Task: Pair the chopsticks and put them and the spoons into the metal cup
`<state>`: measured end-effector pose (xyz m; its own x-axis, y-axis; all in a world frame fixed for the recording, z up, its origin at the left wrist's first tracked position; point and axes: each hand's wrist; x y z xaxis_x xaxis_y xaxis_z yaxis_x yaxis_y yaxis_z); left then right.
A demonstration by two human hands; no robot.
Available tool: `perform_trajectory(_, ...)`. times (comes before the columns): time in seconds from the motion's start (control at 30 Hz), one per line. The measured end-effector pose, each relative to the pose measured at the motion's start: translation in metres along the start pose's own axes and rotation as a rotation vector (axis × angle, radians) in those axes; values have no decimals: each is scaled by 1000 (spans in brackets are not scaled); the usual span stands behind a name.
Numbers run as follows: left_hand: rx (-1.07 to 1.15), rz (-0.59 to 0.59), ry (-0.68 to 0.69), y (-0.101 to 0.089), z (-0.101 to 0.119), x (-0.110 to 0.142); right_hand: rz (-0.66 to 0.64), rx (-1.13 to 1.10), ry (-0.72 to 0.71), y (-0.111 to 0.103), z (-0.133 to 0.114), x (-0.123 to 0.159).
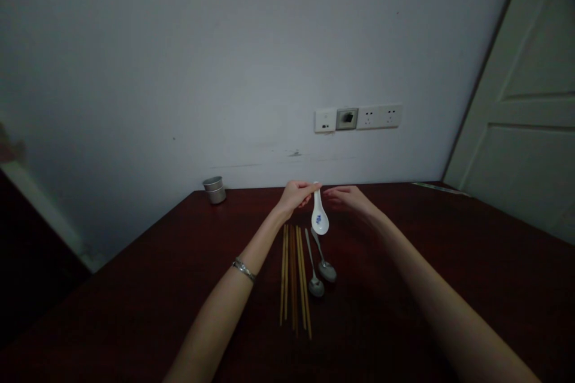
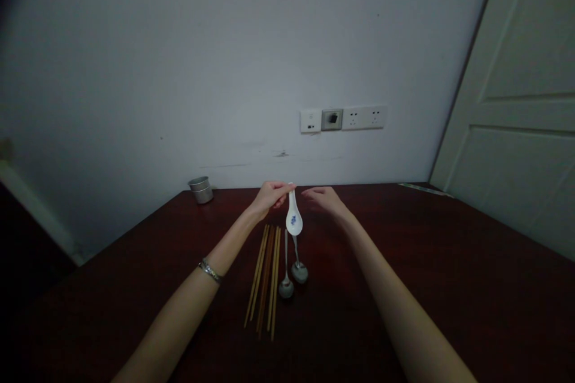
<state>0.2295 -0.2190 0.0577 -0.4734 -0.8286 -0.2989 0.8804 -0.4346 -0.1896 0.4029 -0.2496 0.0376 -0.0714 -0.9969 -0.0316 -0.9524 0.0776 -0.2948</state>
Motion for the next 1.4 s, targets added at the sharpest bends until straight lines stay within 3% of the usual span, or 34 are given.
perform_trajectory(0.07, -2, 23, -13, -1, -1, 0, -97, -124, 17, -1, -16, 9)
perform_trajectory(0.17, -2, 51, -32, -1, -3, 0, -192, -133, -8, 2, -26, 19)
perform_trajectory(0.43, -3, 61, -9, -1, -11, 0, -127, 4, -57, 19, -21, 14)
perform_trajectory(0.63, -10, -11, -33, -4, -17, 0, -128, 22, -26, 13, -9, 8)
perform_trajectory(0.9, 35, 192, -147, -39, -68, -9, -233, 15, 222, -1, 31, 2)
perform_trajectory(1.07, 86, 293, -208, -58, -102, -9, -308, 35, 311, -3, 43, -1)
perform_trajectory(1.4, 137, 303, -282, -66, -126, -5, -354, 119, 366, 5, 44, 3)
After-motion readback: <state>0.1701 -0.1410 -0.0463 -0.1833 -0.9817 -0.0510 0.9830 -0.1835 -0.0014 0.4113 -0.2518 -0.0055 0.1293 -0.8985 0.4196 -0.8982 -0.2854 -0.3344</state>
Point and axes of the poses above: each hand's wrist, its own x-axis away from the middle knuckle, its own y-axis out of the palm, z = x × y
